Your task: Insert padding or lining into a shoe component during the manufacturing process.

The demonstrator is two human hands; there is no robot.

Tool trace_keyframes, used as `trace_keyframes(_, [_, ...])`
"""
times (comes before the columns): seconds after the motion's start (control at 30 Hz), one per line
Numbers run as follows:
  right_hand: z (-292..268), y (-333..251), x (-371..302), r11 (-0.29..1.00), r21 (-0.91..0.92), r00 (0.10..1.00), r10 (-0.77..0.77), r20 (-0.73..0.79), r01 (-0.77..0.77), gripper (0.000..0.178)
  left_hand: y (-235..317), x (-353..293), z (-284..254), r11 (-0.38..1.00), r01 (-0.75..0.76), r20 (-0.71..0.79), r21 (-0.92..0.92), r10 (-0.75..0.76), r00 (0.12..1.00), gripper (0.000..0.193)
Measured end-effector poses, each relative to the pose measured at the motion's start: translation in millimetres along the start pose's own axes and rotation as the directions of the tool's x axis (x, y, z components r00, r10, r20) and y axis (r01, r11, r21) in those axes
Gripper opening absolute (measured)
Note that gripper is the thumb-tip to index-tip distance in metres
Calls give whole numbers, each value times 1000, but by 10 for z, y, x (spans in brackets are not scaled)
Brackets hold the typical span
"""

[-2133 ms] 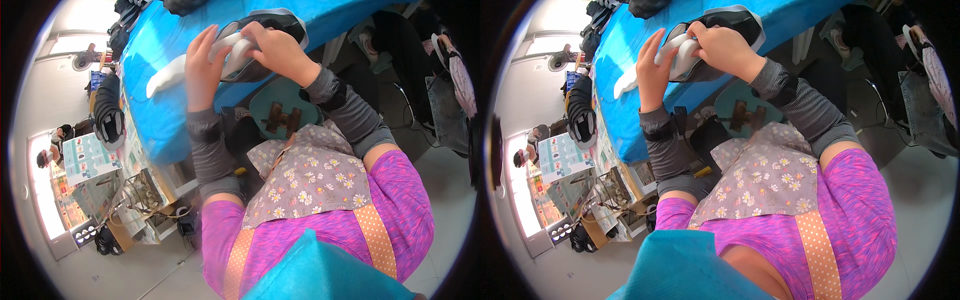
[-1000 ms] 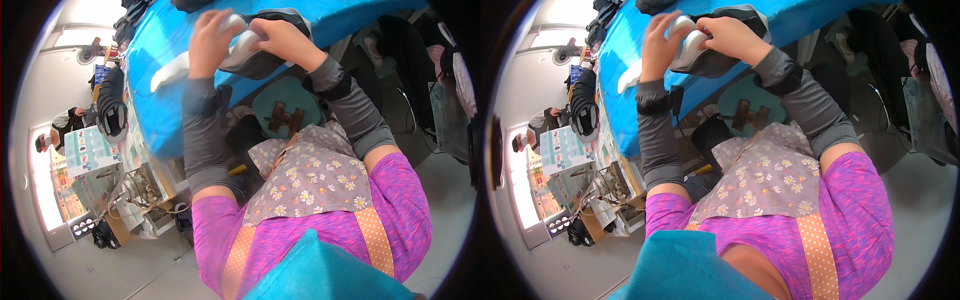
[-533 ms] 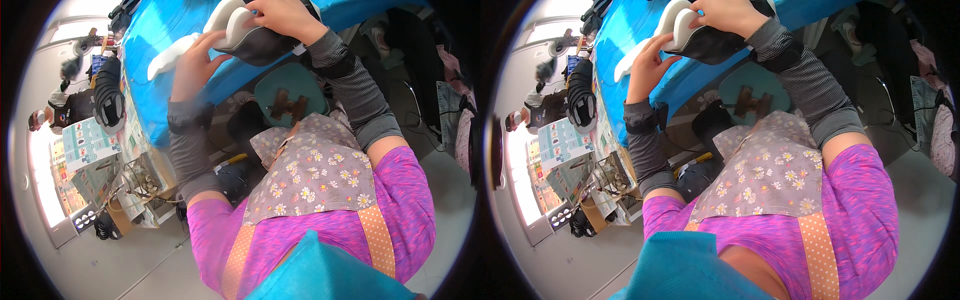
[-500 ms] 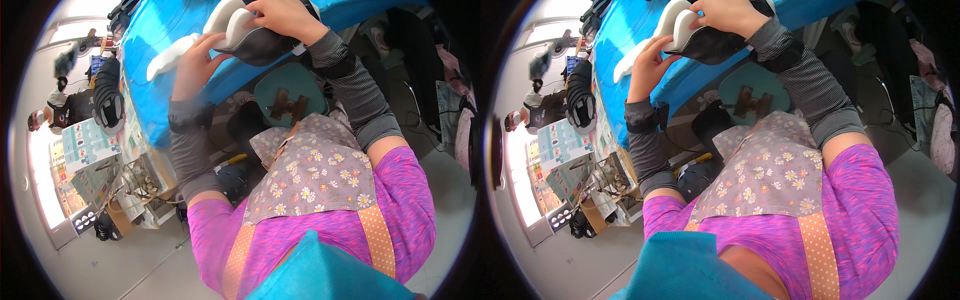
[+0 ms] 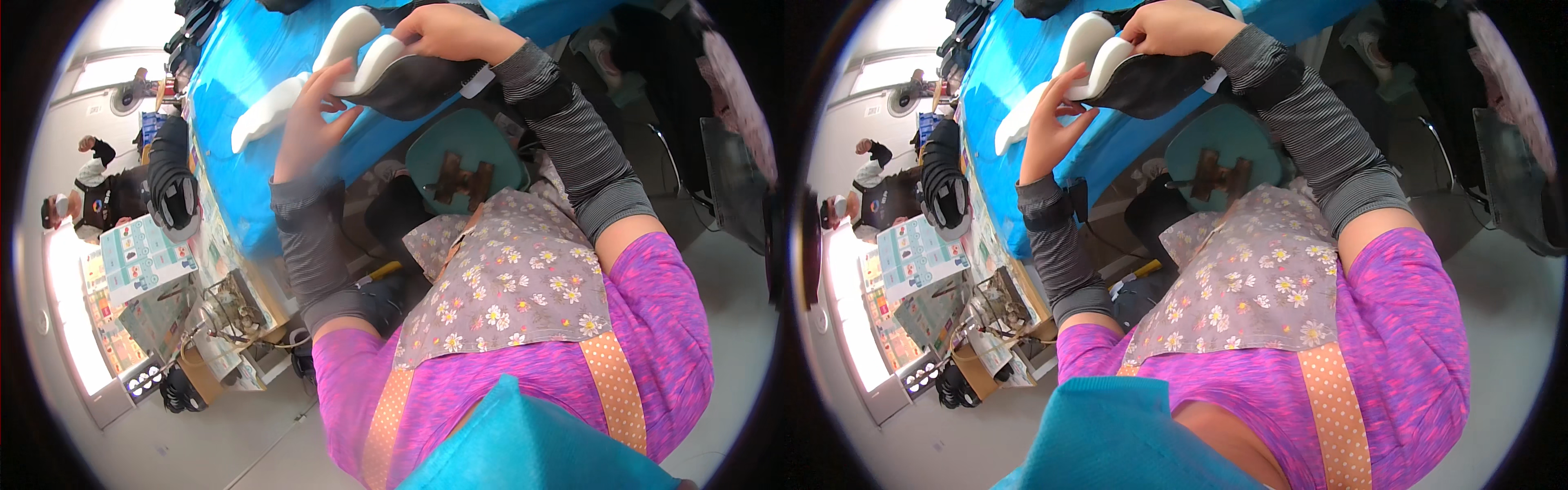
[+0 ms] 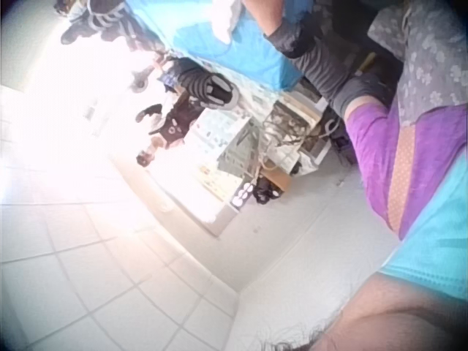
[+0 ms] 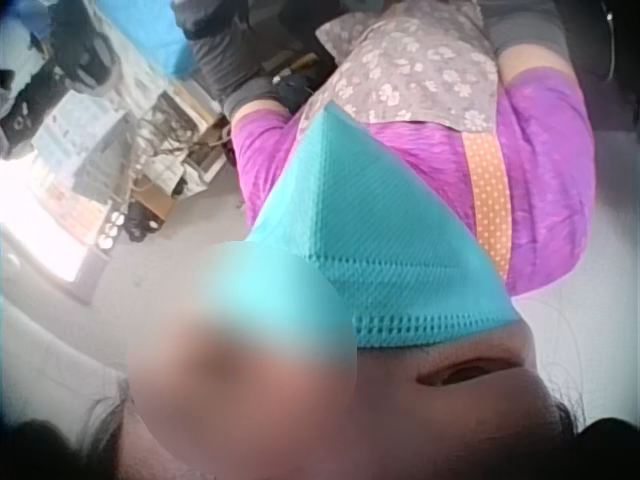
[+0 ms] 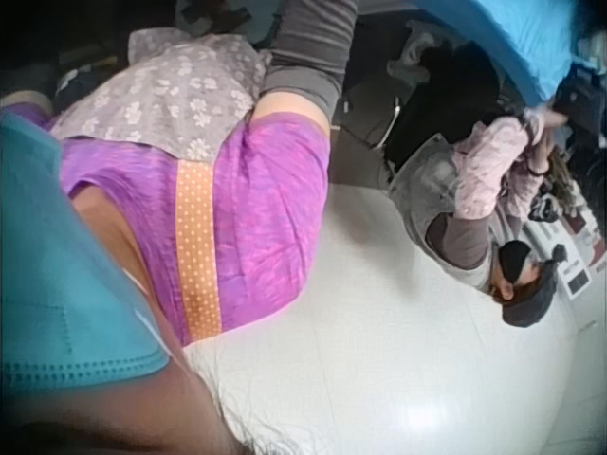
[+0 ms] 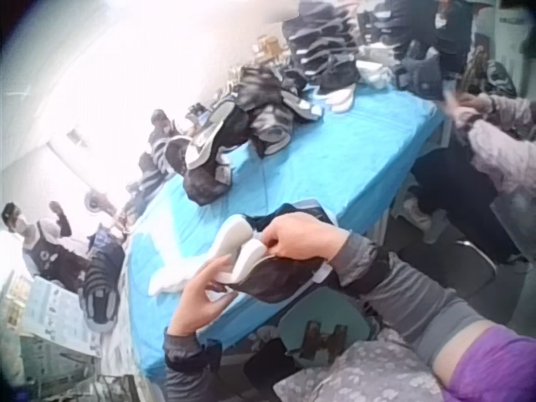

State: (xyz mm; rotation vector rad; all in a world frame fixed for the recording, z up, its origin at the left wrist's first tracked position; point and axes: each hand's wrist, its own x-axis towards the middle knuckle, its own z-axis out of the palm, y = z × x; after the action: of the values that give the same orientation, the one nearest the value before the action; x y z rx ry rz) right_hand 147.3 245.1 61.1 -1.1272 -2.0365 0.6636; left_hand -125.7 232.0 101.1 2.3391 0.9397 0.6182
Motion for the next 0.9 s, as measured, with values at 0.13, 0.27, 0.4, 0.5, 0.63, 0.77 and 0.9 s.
trace_keyframes(0.13, [-13, 5, -11, 998, 66, 1000, 1, 17, -2, 24, -131, 4, -27, 1000, 0, -18, -26, -1, 1000, 43])
trace_keyframes(0.27, [-54, 27, -1, 998, 54, 998, 25, 66, -29, 25, -124, 73, 12, 992, 101, -29, -72, -103, 994, 30])
trace_keyframes(0.4, [52, 113, -15, 997, 54, 998, -56, -34, 58, 20, -153, 102, 13, 977, 163, -26, -139, -168, 985, 24])
trace_keyframes(0.5, [74, 99, -17, 996, -91, 1000, 11, 16, -9, 28, -120, 87, 23, 985, 153, -45, -82, -157, 987, 25])
trace_keyframes(0.63, [12, -48, -92, 994, -62, 994, 93, 48, -90, 27, 443, 79, 92, 676, -184, -103, 714, 361, 927, 34])
trace_keyframes(0.77, [54, -65, -98, 996, -52, 996, 70, 64, -66, 24, 472, 145, 471, 883, -162, -300, 441, 315, 900, 55])
trace_keyframes(0.9, [63, 6, -115, 1000, -12, 999, -19, 51, 19, 22, 252, 186, 595, 930, 4, -287, 367, 109, 952, 59])
